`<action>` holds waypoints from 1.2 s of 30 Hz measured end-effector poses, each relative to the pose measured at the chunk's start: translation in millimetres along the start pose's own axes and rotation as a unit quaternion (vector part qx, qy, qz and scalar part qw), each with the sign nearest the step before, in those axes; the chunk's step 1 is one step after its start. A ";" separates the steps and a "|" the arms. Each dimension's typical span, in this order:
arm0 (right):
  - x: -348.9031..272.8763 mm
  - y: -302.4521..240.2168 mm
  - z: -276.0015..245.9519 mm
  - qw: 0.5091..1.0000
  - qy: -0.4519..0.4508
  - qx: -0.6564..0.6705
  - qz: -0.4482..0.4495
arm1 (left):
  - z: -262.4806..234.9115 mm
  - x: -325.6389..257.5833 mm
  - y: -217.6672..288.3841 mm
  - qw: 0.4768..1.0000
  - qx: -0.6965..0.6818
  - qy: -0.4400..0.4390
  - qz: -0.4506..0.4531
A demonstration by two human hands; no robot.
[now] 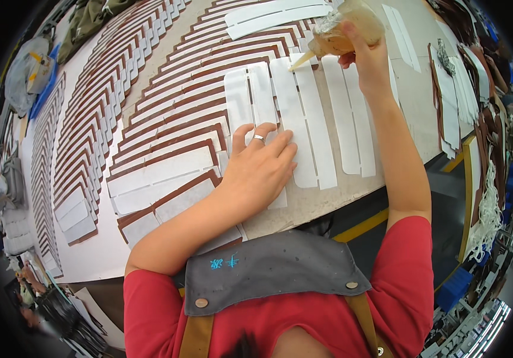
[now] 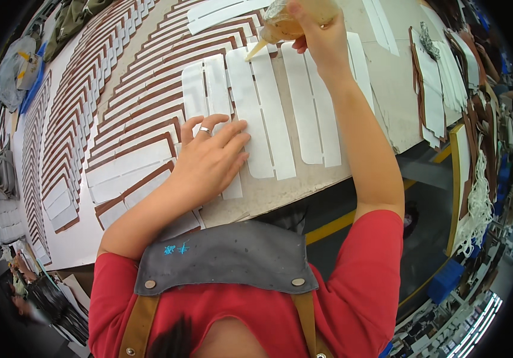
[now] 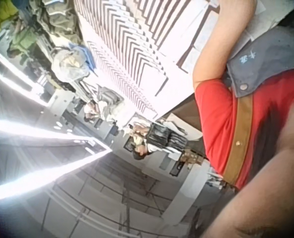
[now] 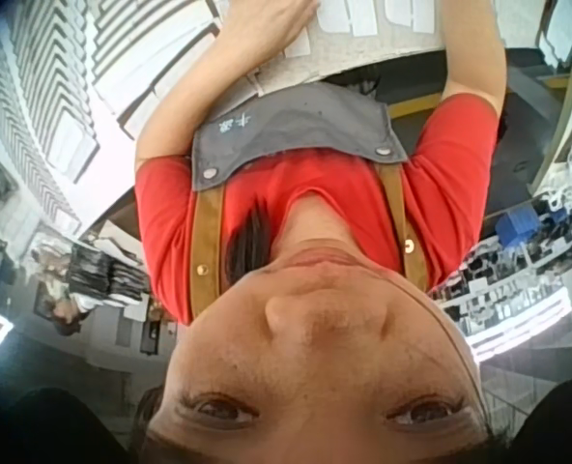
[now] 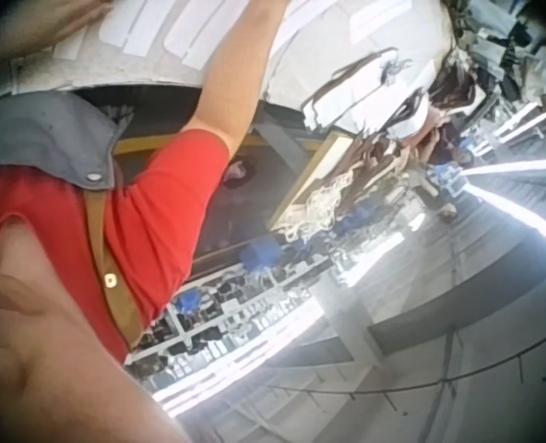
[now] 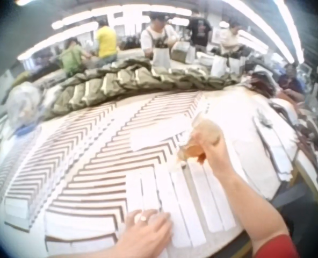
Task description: The person applies glue from a squeeze bottle onto white rectangular mask blanks laid out on a table. They then pick up brown mask frames, align them with the glued blanks, and press them together to form assembled units. The person stacks the finished assemblies on the table and repeats the process with new blanks and frames.
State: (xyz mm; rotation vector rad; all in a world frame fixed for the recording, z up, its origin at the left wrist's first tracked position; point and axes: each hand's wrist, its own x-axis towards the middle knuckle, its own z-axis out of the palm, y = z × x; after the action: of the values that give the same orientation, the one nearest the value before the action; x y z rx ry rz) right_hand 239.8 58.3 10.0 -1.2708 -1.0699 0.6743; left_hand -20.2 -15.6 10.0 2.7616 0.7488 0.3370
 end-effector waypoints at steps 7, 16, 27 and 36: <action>-40.4 -11.2 -7.9 0.999 0.006 -0.020 0.031 | 3.1 0.7 0.8 1.000 0.018 0.020 0.005; -93.4 -27.5 -23.2 0.994 -0.003 0.000 0.106 | 6.7 1.4 1.2 0.998 0.046 0.030 0.008; -125.8 -34.9 -43.6 0.977 -0.001 0.117 0.176 | 8.5 3.2 4.4 0.998 0.057 0.033 0.010; -19.8 -14.0 -15.2 0.997 0.036 0.028 -0.056 | 10.6 4.0 3.9 0.998 0.056 0.038 0.006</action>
State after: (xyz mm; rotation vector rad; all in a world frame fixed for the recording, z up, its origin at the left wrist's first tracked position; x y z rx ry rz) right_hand 243.7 31.4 19.2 -1.1704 -1.0478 0.5664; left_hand -12.0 -18.7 1.8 2.8726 0.7939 0.4158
